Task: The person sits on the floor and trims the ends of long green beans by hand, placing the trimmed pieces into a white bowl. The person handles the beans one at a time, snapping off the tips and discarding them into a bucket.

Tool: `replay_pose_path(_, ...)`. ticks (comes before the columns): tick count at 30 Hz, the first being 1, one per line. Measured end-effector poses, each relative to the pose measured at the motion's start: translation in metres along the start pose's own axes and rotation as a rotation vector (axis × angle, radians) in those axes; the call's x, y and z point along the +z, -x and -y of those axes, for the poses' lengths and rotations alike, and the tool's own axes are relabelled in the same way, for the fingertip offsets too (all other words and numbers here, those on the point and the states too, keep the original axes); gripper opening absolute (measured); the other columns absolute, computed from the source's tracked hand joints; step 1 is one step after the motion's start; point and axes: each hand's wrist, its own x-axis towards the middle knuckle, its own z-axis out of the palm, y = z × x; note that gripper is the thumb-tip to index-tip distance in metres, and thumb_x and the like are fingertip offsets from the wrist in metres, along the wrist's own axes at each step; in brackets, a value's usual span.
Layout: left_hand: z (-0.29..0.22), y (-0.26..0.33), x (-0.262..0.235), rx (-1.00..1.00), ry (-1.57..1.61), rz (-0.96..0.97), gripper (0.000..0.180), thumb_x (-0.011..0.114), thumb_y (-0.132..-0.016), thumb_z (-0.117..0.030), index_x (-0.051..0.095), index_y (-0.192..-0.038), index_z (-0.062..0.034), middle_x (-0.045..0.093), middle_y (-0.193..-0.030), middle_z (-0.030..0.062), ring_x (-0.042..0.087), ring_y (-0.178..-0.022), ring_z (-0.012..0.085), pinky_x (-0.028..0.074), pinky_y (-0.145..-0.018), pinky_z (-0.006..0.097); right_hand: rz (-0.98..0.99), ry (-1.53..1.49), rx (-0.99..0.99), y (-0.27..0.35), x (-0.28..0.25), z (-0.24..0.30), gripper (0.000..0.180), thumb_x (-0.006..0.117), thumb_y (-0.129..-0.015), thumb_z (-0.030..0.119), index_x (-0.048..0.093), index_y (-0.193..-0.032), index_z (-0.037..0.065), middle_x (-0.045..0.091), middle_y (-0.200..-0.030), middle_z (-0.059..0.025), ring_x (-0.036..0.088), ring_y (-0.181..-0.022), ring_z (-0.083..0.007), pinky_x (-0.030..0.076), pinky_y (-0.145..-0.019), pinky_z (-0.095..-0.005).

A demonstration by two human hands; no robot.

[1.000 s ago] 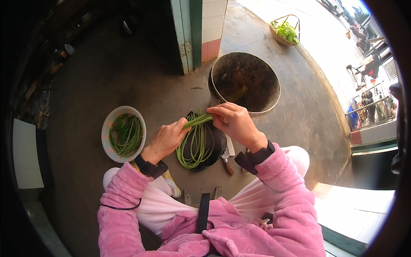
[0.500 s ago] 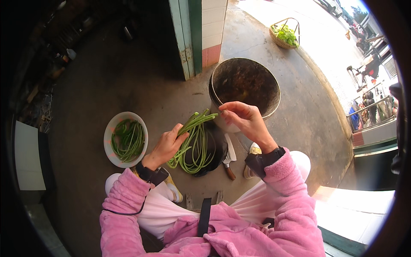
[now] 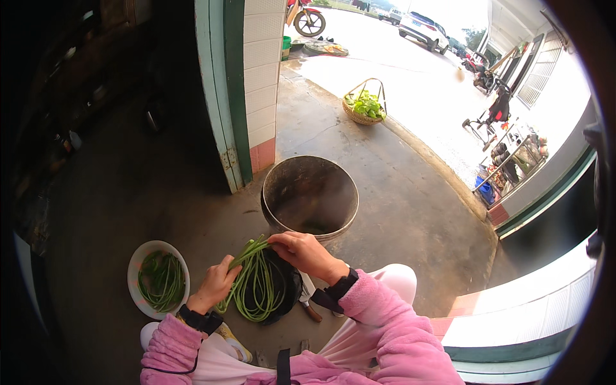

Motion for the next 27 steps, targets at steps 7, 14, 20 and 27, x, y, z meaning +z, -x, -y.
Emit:
replay_pose_path(7,0.002,0.002,-0.004,-0.003,0.073,0.019,0.016,0.058,-0.094,-0.015,0.052,-0.1,-0.0015,0.056,-0.069,0.019,0.053,-0.061,0.0377,0.041,-0.056,0.039,0.019,0.059,-0.191,0.003,-0.005,0.001,0.018,0.066,-0.083,0.006,0.063,-0.1,0.002,0.066,-0.09,-0.012,0.065,-0.078,-0.0289,0.054,-0.071,-0.0357)
replay_pose_path(14,0.003,0.0,0.005,0.065,0.134,0.035,0.022,0.059,-0.095,-0.017,0.053,-0.105,0.0017,0.053,-0.066,0.0139,0.048,-0.054,0.0209,0.04,-0.054,0.036,-0.154,-0.614,0.281,0.004,0.016,0.007,0.012,0.062,-0.09,0.004,0.065,-0.101,0.002,0.067,-0.089,-0.0044,0.064,-0.074,-0.012,0.054,-0.068,-0.0237)
replay_pose_path(20,0.005,-0.001,0.007,-0.124,0.42,0.082,0.022,0.055,-0.099,-0.023,0.054,-0.109,-0.0032,0.044,-0.064,-0.0017,0.043,-0.056,0.006,0.036,-0.051,0.027,-0.304,-1.766,0.64,0.003,0.027,0.009,0.018,0.059,-0.094,0.007,0.062,-0.11,-0.001,0.067,-0.094,-0.0073,0.066,-0.08,-0.0109,0.057,-0.074,-0.0218)
replay_pose_path(27,-0.002,0.004,0.005,-0.174,0.73,0.257,0.011,0.054,-0.1,-0.021,0.048,-0.1,-0.0112,0.038,-0.073,-0.0068,0.034,-0.058,0.0027,0.03,-0.05,0.019,-0.451,-0.753,0.364,-0.016,-0.022,-0.042,0.022,0.063,-0.092,0.009,0.065,-0.114,0.003,0.068,-0.105,-0.0057,0.064,-0.091,-0.0123,0.052,-0.085,-0.0268)
